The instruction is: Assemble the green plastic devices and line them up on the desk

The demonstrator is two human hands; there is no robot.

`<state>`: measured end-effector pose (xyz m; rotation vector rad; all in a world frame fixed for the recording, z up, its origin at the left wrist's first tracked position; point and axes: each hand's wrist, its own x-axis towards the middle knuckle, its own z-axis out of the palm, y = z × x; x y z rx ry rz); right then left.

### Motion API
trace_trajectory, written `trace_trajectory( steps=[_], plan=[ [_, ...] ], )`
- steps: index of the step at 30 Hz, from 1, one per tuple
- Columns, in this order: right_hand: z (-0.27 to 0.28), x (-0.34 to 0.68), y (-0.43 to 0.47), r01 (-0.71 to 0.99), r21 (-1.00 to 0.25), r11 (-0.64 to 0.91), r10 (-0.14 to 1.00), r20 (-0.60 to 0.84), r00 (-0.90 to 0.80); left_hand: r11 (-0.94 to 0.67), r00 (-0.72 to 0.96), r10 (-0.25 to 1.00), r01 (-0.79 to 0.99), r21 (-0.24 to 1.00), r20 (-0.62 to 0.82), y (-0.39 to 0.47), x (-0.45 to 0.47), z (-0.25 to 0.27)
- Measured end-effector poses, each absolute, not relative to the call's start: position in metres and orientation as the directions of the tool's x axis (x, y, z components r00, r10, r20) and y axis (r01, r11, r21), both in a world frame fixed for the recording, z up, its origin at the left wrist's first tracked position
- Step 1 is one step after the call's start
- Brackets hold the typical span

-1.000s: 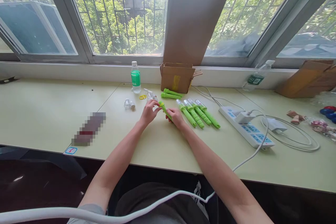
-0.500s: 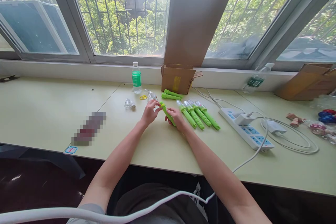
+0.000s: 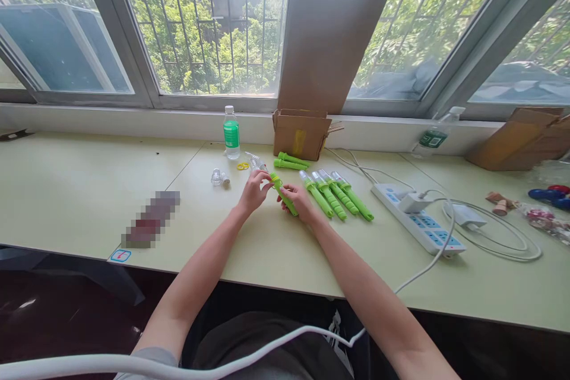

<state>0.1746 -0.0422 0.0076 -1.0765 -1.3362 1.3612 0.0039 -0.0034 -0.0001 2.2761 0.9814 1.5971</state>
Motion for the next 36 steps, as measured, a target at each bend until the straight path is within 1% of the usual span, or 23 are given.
trace_trajectory(
  steps=[3, 11, 17, 21, 25, 32, 36],
  plan=[
    [0.0081, 0.1735, -0.0426, -0.029, -0.999, 0.015, 0.978, 0.021, -0.208, -0.76, 0.197, 0.611, 0.418, 0.498, 0.766, -0.0033, 0.0037, 0.0],
    [0.0104, 0.1731, -0.0446, -0.022, -1.0, 0.01, 0.979, 0.014, -0.204, -0.746, 0.185, 0.633, 0.408, 0.527, 0.752, -0.0038, 0.0033, 0.0001],
    [0.0062, 0.1724, -0.0412, 0.016, -1.0, -0.025, 0.985, -0.028, -0.169, -0.745, 0.202, 0.632, 0.424, 0.514, 0.749, -0.002, 0.0028, -0.0027],
    [0.0053, 0.1733, -0.0401, -0.005, -0.999, -0.034, 0.989, -0.033, -0.146, -0.739, 0.197, 0.637, 0.433, 0.517, 0.746, -0.002, 0.0036, -0.0039],
    [0.0056, 0.1754, -0.0399, -0.028, -0.999, -0.043, 0.986, -0.038, -0.161, -0.747, 0.213, 0.634, 0.419, 0.517, 0.743, -0.0013, 0.004, -0.005],
    [0.0026, 0.1713, -0.0409, 0.04, -0.999, -0.001, 0.989, -0.007, -0.15, -0.746, 0.234, 0.638, 0.426, 0.513, 0.734, -0.0014, 0.0027, -0.0044],
    [0.0016, 0.17, -0.0402, 0.013, -1.0, 0.023, 0.992, 0.021, -0.125, -0.738, 0.237, 0.651, 0.416, 0.531, 0.721, -0.005, 0.0013, -0.0001]
  ],
)
